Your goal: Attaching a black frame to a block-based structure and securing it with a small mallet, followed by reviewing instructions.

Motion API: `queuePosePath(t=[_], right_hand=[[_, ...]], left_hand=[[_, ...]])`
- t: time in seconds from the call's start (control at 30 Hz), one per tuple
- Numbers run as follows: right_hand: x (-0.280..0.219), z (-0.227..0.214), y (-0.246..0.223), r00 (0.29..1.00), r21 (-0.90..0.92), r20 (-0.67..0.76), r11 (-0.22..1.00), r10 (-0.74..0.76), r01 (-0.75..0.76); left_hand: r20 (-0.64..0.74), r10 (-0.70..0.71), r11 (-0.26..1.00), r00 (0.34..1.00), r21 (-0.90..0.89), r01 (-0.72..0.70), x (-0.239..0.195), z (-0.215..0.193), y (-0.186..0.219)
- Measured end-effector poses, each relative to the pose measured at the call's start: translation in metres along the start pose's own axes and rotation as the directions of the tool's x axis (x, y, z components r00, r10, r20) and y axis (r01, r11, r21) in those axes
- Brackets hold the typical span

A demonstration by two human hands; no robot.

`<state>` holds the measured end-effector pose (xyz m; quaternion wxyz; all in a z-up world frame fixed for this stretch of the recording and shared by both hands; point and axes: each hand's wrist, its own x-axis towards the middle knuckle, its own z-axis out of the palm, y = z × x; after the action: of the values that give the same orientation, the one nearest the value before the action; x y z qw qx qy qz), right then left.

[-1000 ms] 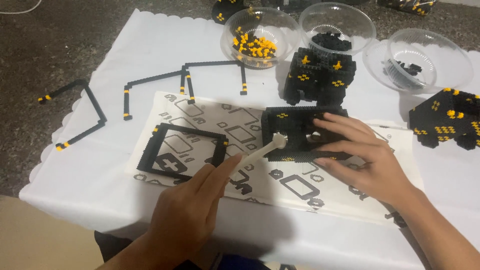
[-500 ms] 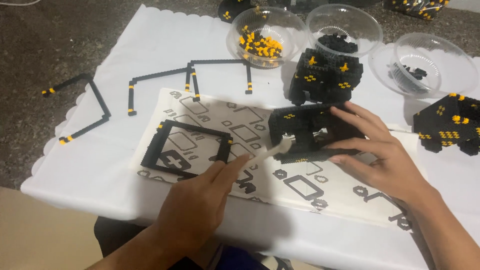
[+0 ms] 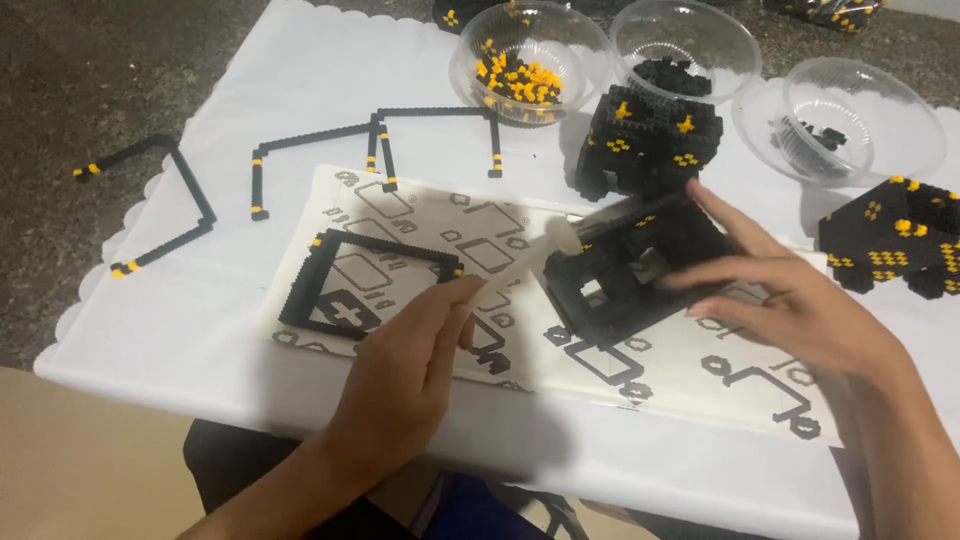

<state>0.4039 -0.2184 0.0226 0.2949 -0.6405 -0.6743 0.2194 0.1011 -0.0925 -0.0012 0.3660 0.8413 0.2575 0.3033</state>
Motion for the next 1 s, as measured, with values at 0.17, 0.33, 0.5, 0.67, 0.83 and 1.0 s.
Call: queuePosePath(t=[0.17, 0.33, 0.5, 0.67, 0.83, 1.0], right_hand=[[-0.006, -0.005, -0.011, 0.995, -0.174, -0.097, 0.985, -0.022, 0.004], [-0.004, 0.034, -0.041, 0.967, -0.227, -0.167, 0.962, -0.193, 0.153], [0.007, 0.072, -0.047, 0.927, -0.427, -0.261, 0.894, -0.268, 0.138], [0.007, 0.087, -0.044, 0.88, -0.446, -0.355, 0.885, -0.315, 0.137], [0.007, 0.091, -0.044, 0.84, -0.428, -0.415, 0.89, -0.35, 0.159], [0.007, 0.09, -0.045, 0.848, -0.419, -0.406, 0.894, -0.341, 0.159]], left_hand=[[0.072, -0.104, 0.983, 0.992, -0.147, 0.114, 0.003, 0.004, 0.0], [0.099, -0.01, 1.0, 0.995, 0.023, 0.008, 0.001, 0.007, -0.005], [0.089, 0.065, 0.994, 0.994, 0.078, -0.072, -0.003, 0.005, -0.008], [0.033, 0.197, 0.977, 0.98, 0.074, -0.199, -0.008, 0.002, -0.011], [0.072, 0.359, 0.905, 0.931, 0.219, -0.365, -0.009, -0.001, -0.008], [0.139, 0.352, 0.863, 0.926, 0.335, -0.378, -0.005, 0.0, -0.012]])
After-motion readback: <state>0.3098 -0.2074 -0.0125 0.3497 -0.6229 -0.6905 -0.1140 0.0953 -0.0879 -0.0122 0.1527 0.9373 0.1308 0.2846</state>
